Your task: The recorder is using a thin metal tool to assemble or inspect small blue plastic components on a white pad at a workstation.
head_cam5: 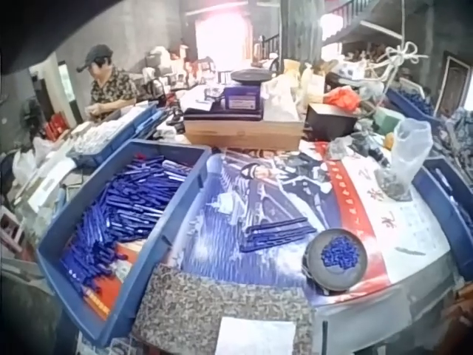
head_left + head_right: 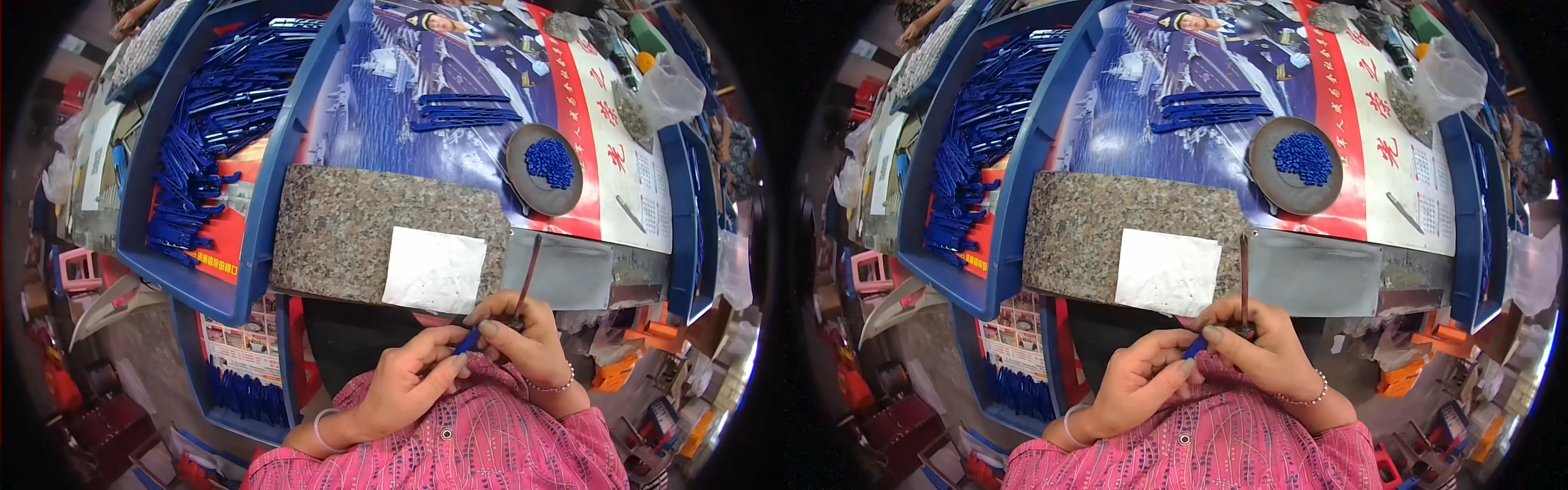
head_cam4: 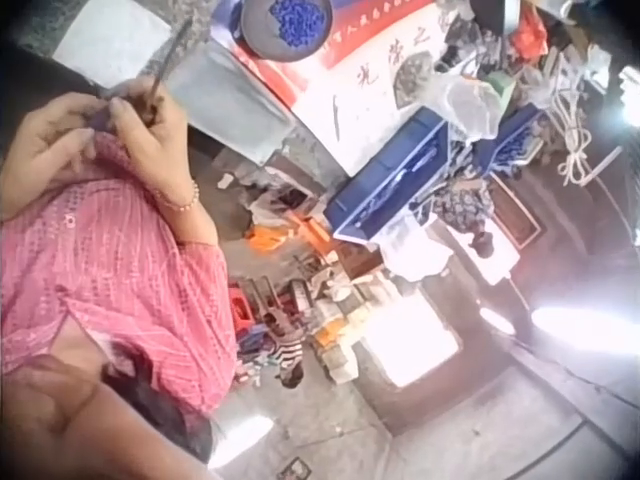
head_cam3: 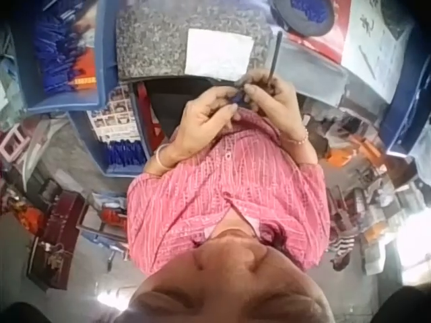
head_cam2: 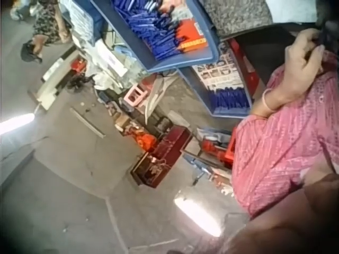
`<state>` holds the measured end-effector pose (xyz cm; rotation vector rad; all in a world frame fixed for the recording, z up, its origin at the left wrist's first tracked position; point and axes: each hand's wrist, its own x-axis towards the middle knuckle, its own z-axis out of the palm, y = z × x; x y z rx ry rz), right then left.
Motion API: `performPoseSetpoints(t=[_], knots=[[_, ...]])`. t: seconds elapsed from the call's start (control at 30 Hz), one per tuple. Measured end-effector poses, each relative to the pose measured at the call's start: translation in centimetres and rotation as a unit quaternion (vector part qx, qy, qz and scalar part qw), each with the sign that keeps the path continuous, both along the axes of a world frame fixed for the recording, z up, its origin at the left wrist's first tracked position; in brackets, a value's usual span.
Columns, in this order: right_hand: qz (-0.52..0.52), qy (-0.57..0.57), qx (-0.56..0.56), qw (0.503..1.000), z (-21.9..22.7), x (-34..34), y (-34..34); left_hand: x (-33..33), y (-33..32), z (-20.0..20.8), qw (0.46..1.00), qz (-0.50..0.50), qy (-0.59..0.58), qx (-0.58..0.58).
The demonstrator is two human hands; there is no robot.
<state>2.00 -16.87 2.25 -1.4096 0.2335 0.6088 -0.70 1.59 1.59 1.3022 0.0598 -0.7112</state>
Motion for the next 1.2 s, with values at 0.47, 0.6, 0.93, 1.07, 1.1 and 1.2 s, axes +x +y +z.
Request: performPoseSetpoints(t=[0.47, 0.6, 0.93, 1.07, 1.1, 1.2], knots=[[-0.004, 0.076, 0.131, 0.988, -1.3, -0.8, -1.5, 0.2, -1.3, 1.3, 0.985, -0.014, 0.155, -0.068], [-0.018, 0.091, 0.187, 0.978, -1.6, -1.0, -1.4, 0.0, -1.7, 1.3, 0.987, -0.001, 0.150, -0.059], [-0.084, 0.102, 0.221, 0.966, -1.8, -1.5, -1.0, 0.4, -1.9, 0.4, 0.961, 0.012, 0.241, -0.137], [-0.072, 0.099, 0.186, 0.975, -1.7, -1.3, -1.1, 0.9, -1.7, -0.1, 0.873, 0.031, 0.404, -0.271], [-0.063, 0.101, 0.176, 0.977, -1.7, -1.3, -1.1, 0.9, -1.7, -0.1, 0.853, 0.038, 0.430, -0.293], [-0.054, 0.103, 0.190, 0.975, -1.7, -1.3, -1.2, 0.8, -1.7, -0.2, 0.831, 0.045, 0.458, -0.314]])
